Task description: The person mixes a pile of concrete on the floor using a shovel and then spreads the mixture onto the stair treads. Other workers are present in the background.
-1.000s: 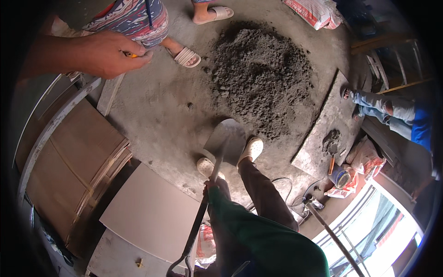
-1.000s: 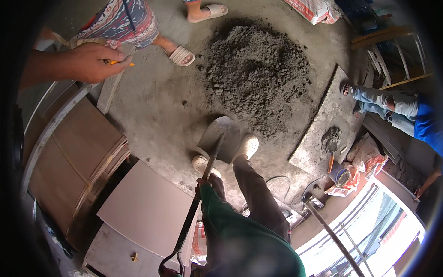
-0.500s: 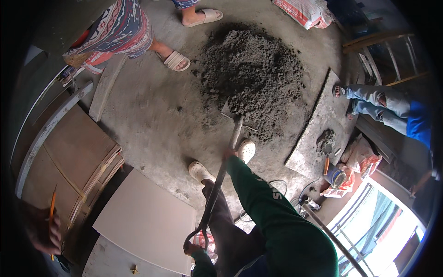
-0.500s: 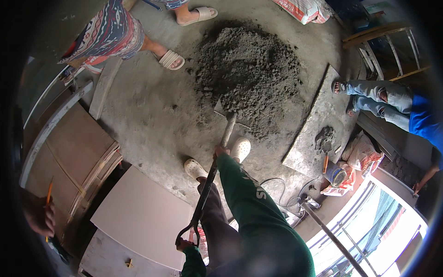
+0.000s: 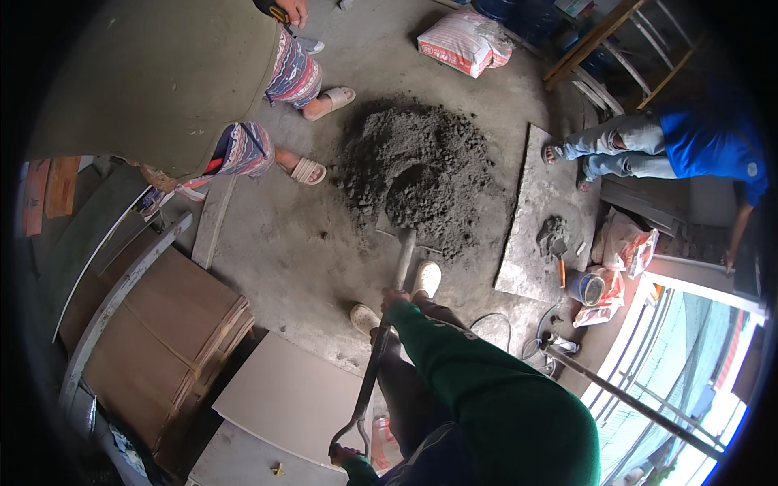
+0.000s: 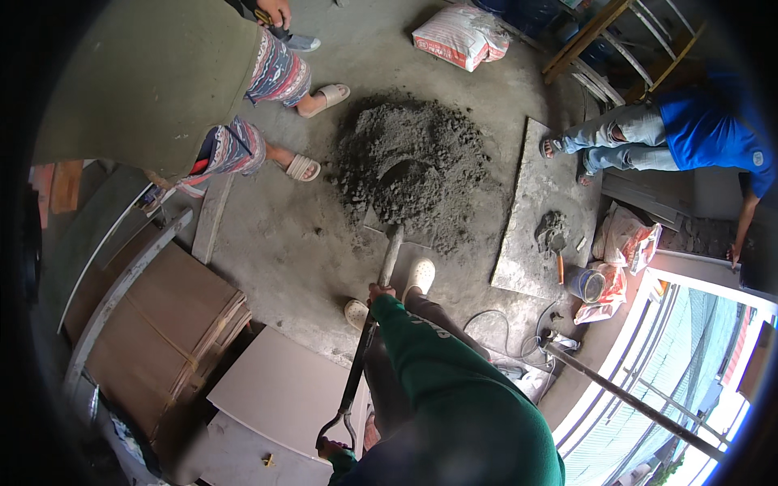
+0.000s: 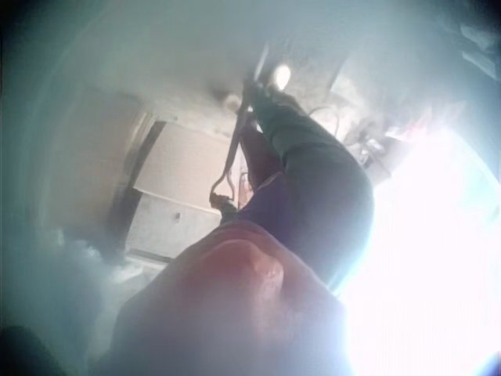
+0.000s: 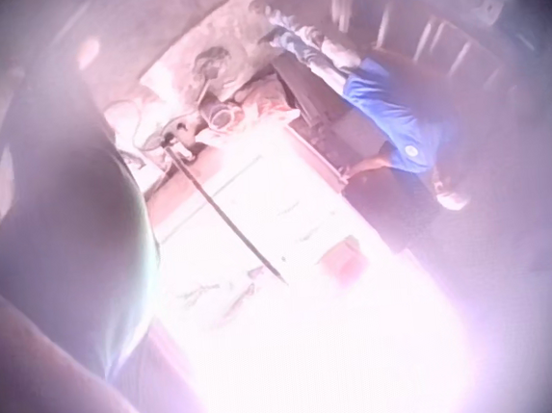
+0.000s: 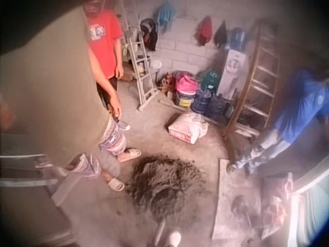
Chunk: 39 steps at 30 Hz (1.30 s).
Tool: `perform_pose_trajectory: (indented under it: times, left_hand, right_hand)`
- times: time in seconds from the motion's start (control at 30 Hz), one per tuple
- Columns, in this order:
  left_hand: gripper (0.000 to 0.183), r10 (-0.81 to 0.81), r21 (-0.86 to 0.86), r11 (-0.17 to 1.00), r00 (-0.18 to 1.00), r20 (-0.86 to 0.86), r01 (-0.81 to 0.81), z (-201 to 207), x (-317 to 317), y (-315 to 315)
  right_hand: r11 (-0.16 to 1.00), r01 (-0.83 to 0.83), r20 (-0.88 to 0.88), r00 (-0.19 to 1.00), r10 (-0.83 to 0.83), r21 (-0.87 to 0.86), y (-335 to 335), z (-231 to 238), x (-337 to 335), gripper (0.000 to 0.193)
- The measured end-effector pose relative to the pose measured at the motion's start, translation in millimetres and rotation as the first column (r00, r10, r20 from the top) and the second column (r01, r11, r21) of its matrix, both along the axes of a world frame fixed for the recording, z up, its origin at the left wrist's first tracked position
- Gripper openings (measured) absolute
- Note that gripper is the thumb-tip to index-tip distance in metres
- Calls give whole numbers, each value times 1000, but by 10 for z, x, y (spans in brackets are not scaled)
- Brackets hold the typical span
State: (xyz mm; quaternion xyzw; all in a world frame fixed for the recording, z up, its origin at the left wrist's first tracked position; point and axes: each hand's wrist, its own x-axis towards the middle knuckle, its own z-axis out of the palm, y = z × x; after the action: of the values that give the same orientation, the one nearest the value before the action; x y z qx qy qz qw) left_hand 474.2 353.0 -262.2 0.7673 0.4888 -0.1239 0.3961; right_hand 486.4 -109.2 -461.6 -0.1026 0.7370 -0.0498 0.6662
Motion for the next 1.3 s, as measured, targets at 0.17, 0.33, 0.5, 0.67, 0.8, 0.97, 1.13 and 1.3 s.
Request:
perform_pose_trajectory:
  times: [0.17, 0.33, 0.5, 0.67, 0.8, 0.97, 1.13, 1.3]
  left_hand:
    - [7, -32, -61, 998, 997, -65, 28, 237, 450, 161]
    - [10, -136, -10, 991, 989, -61, 136, 579, 1167, 161]
    - [10, -293, -14, 956, 956, -9, 293, 966, 1838, 142]
    - [11, -458, 0, 888, 887, 56, 459, 1287, 2453, 87]
    - [11, -578, 28, 815, 809, 106, 579, 1510, 2808, -83]
    - [12, -720, 64, 690, 675, 163, 721, 1743, 3083, -512]
    - [13, -852, 104, 504, 474, 222, 858, 1921, 3184, -1161]
    - [13, -933, 145, 273, 225, 282, 951, 2093, 2980, -1935]
  right_hand:
    - [982, 165, 85, 984, -158, -87, 37, 567, 91, 21]
    - [964, 214, -64, 972, -226, -157, 102, 1147, 355, 23]
    - [949, 228, -126, 958, -259, -218, 241, 1621, 431, 21]
    - [905, 349, -101, 919, -382, -245, 478, 2056, 391, 22]
    - [888, 423, -77, 894, -441, -181, 725, 2146, 265, 27]
    - [801, 588, -109, 794, -598, -111, 1107, 1745, 113, 28]
    - [730, 671, -224, 698, -680, -127, 1420, 1388, -104, 40]
    - [742, 650, -302, 684, -664, -161, 1688, 1806, -738, 43]
